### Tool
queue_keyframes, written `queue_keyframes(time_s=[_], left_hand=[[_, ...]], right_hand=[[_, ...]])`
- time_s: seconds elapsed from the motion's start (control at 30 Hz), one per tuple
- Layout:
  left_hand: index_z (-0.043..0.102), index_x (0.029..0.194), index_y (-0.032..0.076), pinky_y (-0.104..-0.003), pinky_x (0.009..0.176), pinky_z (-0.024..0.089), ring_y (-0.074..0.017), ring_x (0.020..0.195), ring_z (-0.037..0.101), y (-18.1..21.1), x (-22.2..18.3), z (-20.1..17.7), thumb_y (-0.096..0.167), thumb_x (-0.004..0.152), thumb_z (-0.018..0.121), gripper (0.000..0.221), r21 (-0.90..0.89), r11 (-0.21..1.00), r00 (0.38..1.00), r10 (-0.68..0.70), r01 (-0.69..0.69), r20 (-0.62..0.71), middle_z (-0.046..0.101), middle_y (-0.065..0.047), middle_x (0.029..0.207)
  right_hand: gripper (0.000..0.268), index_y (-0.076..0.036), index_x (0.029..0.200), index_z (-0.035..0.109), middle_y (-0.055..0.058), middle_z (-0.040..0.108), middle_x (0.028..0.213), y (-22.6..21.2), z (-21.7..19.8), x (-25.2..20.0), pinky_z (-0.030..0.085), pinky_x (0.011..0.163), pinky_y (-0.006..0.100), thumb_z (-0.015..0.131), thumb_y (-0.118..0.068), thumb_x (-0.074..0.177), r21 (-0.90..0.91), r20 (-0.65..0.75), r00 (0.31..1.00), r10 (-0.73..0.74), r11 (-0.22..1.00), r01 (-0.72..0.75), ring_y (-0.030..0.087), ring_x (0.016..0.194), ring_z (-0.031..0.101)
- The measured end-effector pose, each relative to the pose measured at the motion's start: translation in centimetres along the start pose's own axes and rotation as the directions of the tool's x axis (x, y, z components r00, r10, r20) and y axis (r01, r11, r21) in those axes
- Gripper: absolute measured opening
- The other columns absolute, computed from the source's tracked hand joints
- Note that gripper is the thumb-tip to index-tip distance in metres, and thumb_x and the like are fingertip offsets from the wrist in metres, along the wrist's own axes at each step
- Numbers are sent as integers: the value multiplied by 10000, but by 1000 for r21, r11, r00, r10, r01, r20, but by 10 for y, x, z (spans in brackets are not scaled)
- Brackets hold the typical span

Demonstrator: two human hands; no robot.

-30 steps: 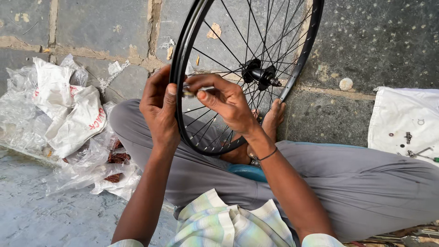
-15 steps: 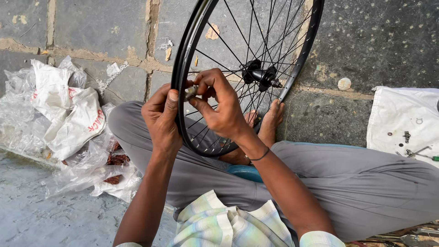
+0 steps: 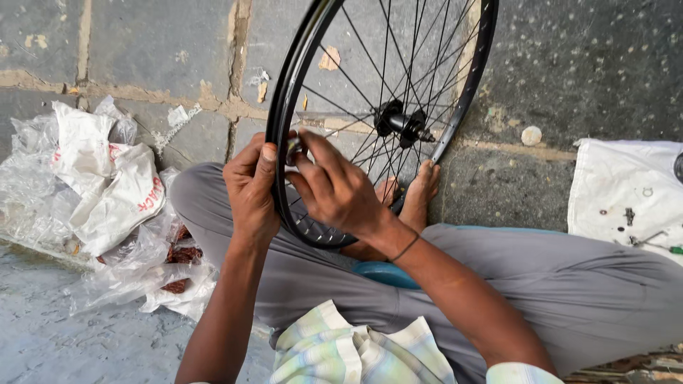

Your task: The person holds a bicycle wheel and rubs a round metal piece along the inner rim by hand.

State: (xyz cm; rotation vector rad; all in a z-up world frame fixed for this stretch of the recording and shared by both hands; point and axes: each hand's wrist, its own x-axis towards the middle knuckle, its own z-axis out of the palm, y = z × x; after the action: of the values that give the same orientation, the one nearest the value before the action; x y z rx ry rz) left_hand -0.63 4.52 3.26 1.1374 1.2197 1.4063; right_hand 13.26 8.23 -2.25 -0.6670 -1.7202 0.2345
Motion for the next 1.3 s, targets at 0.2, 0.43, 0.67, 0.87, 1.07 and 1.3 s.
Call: queue_keyframes(time_s=[0.2, 0.43, 0.67, 0.87, 1.07, 1.3], left_hand=[[704, 1089, -61, -244, 799, 499, -98, 854, 613, -12, -8, 4, 296, 1059, 694, 358, 98, 995, 981, -13, 32, -194, 734, -48, 985], [747, 1200, -40, -217, 758, 433, -53, 839, 527, -6, -9, -3, 320, 1074, 665, 390, -52, 997, 998, -61, 62, 30, 625, 20, 982], [722, 1134, -54, -250, 768, 471, -94, 857, 590, 3, 1, 1, 278, 1034, 714, 347, -74, 995, 998, -65, 64, -10, 671, -15, 977], [724, 1062, -51, -256, 763, 475, -89, 847, 594, 1, -7, 12, 315, 1029, 687, 369, 163, 986, 990, -17, 40, -139, 689, -22, 946], [718, 1180, -57, -249, 837, 418, -84, 939, 537, 0, 0, -1, 290, 1071, 654, 369, -69, 996, 993, -54, 62, 108, 643, -7, 1090], [715, 1124, -44, -258, 865, 511, -111, 937, 648, 3, -6, 12, 289, 1042, 666, 346, -21, 999, 998, -44, 44, -34, 731, -61, 1048]], right_hand=[[264, 39, 1136, 572, 155, 671, 1042, -1, -3, -4, 618, 685, 366, 723, 32, 921, 38, 172, 966, 190, 979, -200, 298, 850, 744], [255, 56, 1132, 573, 209, 668, 1134, 6, -7, -2, 627, 680, 334, 743, 1, 949, 25, 166, 975, 147, 988, -153, 300, 878, 750], [306, 29, 1138, 553, 236, 631, 1239, 0, -14, -3, 663, 766, 309, 721, 75, 888, -41, 71, 997, -27, 999, 30, 337, 993, 760], [317, 29, 1103, 566, 188, 639, 1155, -11, -14, 11, 609, 645, 321, 812, -9, 906, -2, 27, 990, 135, 991, -135, 275, 875, 754], [361, 1, 1168, 519, 164, 626, 1189, -8, -24, 10, 610, 646, 285, 790, -19, 931, 36, 87, 990, 107, 993, -111, 268, 907, 759], [429, 34, 1269, 514, 227, 577, 1255, -15, -20, -2, 654, 820, 299, 796, -78, 965, 103, 50, 991, 120, 987, -125, 297, 1118, 693]])
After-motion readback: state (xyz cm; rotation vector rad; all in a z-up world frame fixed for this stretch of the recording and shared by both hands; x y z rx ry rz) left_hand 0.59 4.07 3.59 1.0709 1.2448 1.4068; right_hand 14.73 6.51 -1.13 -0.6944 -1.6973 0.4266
